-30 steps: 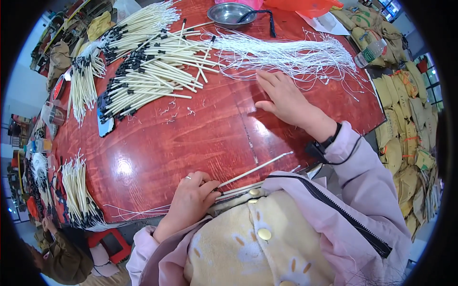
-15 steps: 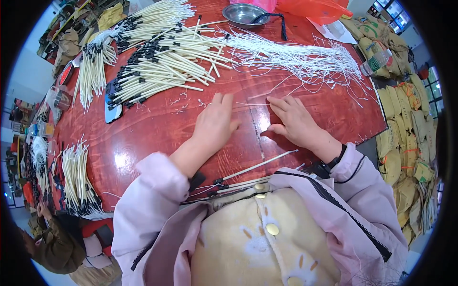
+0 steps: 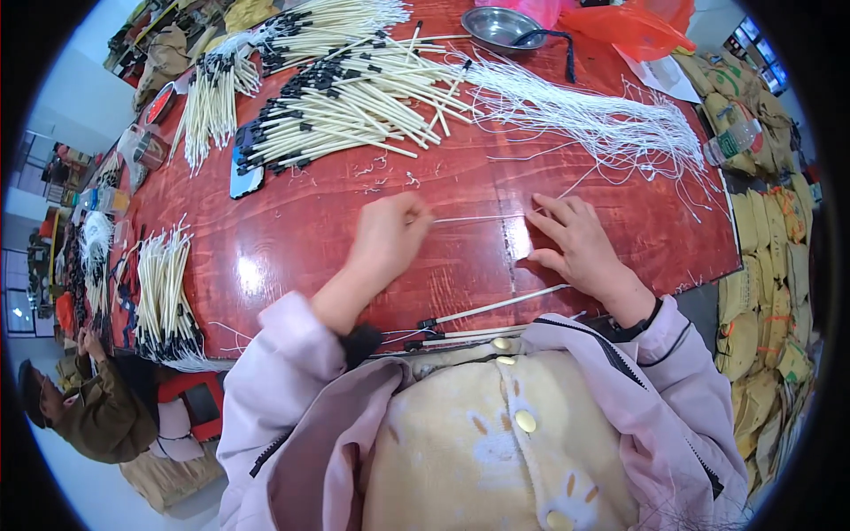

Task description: The person threads a white cord through a plastic tube by hand and repeats this process for several tubes. They then gather the completed assemblies into a bundle and place them on the table.

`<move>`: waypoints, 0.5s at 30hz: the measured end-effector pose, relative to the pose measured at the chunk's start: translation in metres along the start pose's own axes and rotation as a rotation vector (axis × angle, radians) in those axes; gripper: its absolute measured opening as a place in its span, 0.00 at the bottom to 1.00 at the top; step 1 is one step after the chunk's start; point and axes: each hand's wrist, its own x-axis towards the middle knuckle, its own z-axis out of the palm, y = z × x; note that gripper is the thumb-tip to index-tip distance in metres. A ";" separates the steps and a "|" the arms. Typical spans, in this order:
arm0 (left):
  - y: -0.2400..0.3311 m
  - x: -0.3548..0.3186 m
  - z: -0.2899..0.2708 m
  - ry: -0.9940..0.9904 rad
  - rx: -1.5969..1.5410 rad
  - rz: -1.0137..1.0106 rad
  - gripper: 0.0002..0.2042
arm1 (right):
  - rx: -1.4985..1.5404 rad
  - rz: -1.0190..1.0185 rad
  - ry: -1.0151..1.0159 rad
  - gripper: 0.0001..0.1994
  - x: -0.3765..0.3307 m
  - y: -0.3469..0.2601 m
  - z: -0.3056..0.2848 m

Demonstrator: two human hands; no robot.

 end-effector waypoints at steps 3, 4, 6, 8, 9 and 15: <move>-0.028 -0.041 -0.043 0.036 0.099 -0.035 0.09 | -0.011 -0.004 0.002 0.29 -0.007 0.011 -0.003; -0.032 -0.055 -0.053 -0.035 0.161 -0.190 0.08 | -0.010 0.000 -0.002 0.29 -0.008 0.014 -0.004; -0.030 -0.068 -0.064 -0.099 0.219 -0.357 0.07 | -0.013 0.005 -0.015 0.29 -0.008 0.014 -0.007; -0.021 -0.072 -0.074 -0.045 0.437 -0.210 0.09 | 0.003 -0.010 -0.016 0.29 -0.004 0.012 -0.009; -0.017 -0.073 -0.077 -0.018 0.546 -0.137 0.10 | 0.015 -0.018 -0.013 0.29 -0.002 0.011 -0.008; -0.022 0.037 -0.053 0.006 0.580 0.308 0.06 | 0.028 -0.050 -0.022 0.30 -0.001 0.014 -0.008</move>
